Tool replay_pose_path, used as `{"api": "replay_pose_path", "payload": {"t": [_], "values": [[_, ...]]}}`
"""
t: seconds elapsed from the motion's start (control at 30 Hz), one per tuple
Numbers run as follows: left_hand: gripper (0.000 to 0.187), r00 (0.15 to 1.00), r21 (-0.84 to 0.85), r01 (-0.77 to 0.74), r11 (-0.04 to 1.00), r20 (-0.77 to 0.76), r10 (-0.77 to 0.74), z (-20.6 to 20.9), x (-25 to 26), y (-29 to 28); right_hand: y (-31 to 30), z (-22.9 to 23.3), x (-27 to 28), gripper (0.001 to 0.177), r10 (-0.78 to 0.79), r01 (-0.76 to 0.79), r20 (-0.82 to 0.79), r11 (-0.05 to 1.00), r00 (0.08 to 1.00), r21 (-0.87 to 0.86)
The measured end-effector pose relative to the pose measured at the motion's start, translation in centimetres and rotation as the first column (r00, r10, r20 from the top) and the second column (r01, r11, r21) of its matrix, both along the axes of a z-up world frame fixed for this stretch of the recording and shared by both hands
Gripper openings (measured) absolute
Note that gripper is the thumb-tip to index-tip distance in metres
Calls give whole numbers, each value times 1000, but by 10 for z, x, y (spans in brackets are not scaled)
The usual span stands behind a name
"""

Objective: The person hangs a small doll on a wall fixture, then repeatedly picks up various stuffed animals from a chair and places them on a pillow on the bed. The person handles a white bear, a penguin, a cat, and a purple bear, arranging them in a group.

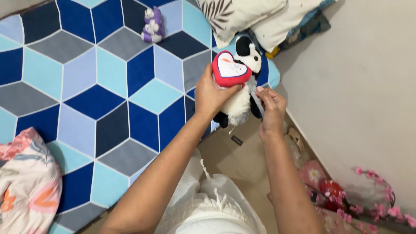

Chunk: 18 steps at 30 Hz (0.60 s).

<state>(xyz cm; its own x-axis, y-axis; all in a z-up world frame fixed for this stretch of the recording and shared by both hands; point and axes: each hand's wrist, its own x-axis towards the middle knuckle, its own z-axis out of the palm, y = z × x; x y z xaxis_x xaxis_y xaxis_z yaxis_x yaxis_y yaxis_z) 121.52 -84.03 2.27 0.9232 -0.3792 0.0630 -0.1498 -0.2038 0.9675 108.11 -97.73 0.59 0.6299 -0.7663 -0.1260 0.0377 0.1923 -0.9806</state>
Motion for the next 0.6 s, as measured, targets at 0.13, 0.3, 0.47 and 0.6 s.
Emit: {"api": "replay_pose_path", "payload": {"t": [0.13,0.3,0.47,0.6], "values": [[79,999,-37,4,999,47,-3,-2,30,-12,-19,5,34,24,-1,4,-70,1000,998,31],[76,999,-74,-15,997,40,18,6,60,-17,-27,17,82,54,89,-106,-174,991,981,-86],[75,997,-105,-71,992,35,75,17,86,-19,-51,25,119,53,163,-150,-250,986,955,69],[73,991,-143,-118,983,39,124,19,109,-34,-83,20,160,42,285,-273,-202,958,937,87]]}}
